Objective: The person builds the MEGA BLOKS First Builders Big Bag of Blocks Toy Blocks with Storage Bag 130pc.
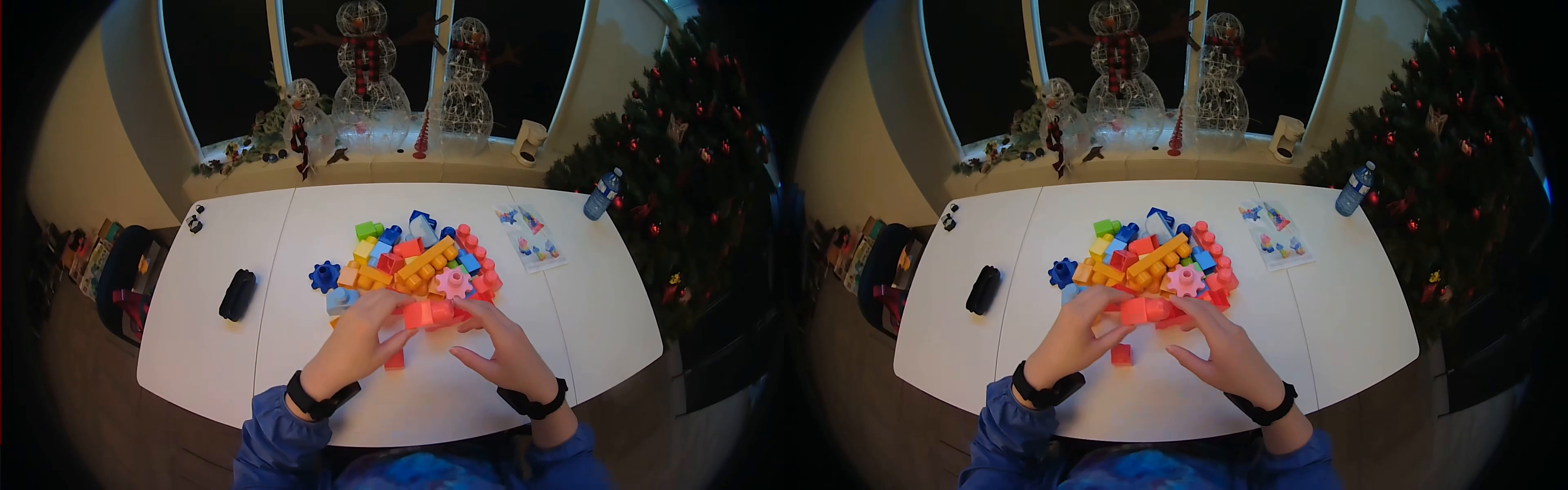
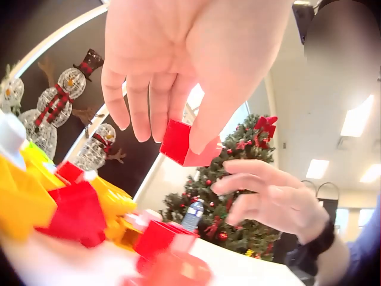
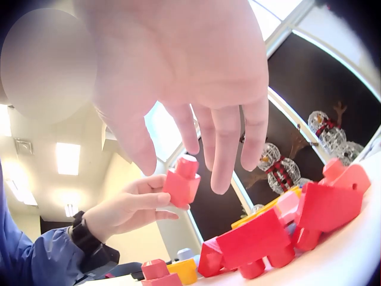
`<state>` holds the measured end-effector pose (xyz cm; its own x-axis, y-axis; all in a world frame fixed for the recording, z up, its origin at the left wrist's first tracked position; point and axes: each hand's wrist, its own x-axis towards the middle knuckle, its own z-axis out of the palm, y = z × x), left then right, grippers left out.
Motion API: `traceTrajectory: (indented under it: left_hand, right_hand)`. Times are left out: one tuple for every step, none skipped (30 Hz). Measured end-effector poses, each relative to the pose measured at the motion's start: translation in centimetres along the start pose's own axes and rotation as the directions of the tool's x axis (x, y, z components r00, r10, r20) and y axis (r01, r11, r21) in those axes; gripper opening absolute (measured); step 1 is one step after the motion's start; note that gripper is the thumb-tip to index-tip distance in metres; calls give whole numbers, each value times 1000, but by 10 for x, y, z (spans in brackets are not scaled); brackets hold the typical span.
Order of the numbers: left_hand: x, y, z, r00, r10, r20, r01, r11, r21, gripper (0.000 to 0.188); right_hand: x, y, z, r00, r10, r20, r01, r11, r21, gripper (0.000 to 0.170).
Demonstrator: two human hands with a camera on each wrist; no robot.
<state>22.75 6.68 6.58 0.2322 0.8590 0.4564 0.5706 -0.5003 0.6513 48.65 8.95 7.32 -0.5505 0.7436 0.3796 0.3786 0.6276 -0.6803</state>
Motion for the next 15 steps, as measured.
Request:
traceTrajectory:
  left_hand:
    - [-8,8,5,1000,-4,12,4,999,-32,40]
    - [-13,11,7,1000,-6,23,7,998,-64,41]
    - [-18,11,10,999,-24,30,26,997,-68,42]
    - [-21,9,12,999,-42,35,44,996,-72,44]
    - [-23,8,13,997,-61,40,64,995,-77,45]
    - [-25,7,12,998,-49,41,52,996,-70,46]
    - [-26,6,9,998,-38,43,40,997,-63,47]
    - [-27,4,6,999,-24,45,27,998,-55,49]
    - [-30,-1,4,996,-36,85,36,999,-3,48]
    - [-34,-9,4,991,-49,124,43,998,49,47]
    - [-37,-15,5,985,-64,162,48,994,100,47]
    - [-40,-20,7,979,-75,190,56,993,100,44]
    - [-44,-24,9,972,-86,219,65,993,101,41]
    - [-45,-26,9,964,-97,248,74,992,102,39]
    - [-45,-27,8,963,-96,252,72,992,104,36]
  right_hand:
    - [6,1,4,1000,-4,0,4,1000,30,57]
    - [10,1,8,1000,-8,-2,8,998,60,55]
    - [12,2,11,1000,-12,29,9,995,99,53]
    - [14,2,14,998,-19,60,11,991,137,50]
    - [15,2,16,995,-26,92,10,984,175,47]
    - [15,1,17,995,-27,96,11,987,162,46]
    - [16,-1,18,995,-29,100,14,989,149,44]
    - [16,-1,18,994,-31,102,17,991,136,43]
    - [16,1,19,991,-19,133,7,995,95,41]
    - [15,6,22,987,-6,163,-2,999,53,39]
    - [14,11,25,981,9,193,-11,1000,10,38]
    - [12,17,30,972,3,235,5,999,-37,37]
    - [10,22,36,961,0,276,23,996,-82,35]
    - [9,26,41,949,-2,317,44,991,-125,34]
    - [9,27,46,945,11,326,34,991,-133,34]
